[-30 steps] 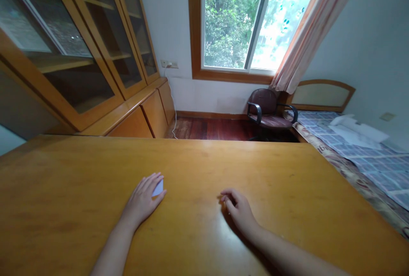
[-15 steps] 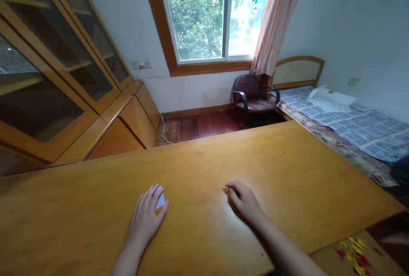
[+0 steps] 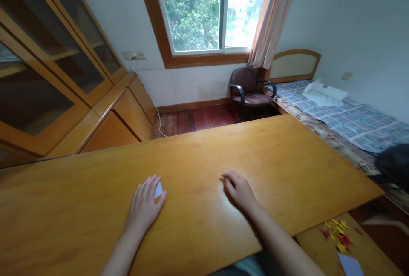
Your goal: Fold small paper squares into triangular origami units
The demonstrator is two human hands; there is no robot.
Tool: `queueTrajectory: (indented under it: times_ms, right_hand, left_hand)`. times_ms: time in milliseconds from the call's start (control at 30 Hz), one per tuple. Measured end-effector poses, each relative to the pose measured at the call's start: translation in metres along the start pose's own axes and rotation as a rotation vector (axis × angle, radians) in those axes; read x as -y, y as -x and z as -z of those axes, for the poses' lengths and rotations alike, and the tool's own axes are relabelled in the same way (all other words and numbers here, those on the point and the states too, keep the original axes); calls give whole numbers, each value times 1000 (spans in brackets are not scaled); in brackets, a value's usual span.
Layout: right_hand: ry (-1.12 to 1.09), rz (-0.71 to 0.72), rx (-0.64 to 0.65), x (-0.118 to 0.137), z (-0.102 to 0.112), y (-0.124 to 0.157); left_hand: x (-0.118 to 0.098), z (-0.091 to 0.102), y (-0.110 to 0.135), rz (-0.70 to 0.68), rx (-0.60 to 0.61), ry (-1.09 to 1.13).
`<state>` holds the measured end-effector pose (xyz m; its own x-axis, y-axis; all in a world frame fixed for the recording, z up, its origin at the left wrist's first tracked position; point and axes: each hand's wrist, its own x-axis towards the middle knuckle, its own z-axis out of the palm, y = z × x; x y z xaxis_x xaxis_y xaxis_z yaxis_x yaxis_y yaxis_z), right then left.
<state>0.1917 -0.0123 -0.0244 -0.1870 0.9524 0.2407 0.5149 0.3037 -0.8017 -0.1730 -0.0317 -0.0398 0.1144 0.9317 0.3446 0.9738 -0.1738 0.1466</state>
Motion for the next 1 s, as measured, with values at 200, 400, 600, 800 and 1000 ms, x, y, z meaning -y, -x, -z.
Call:
queueTrajectory:
  times_ms: [200, 400, 600, 800, 1000]
  right_hand:
    - [45, 63, 88, 2, 1, -7]
    - [52, 109, 142, -1, 2, -11]
    - [11, 124, 124, -4, 2, -14]
    - [18, 145, 122, -7, 1, -15]
    - [16, 146, 129, -8, 1, -16]
  left_hand:
    - [-4, 0, -2, 31, -5, -3]
    - [-6, 3, -5, 49, 10, 22]
    - [-7, 4, -7, 58, 1, 18]
    - [-5, 5, -9, 50, 16, -9]
    - [-6, 6, -10, 59, 21, -15]
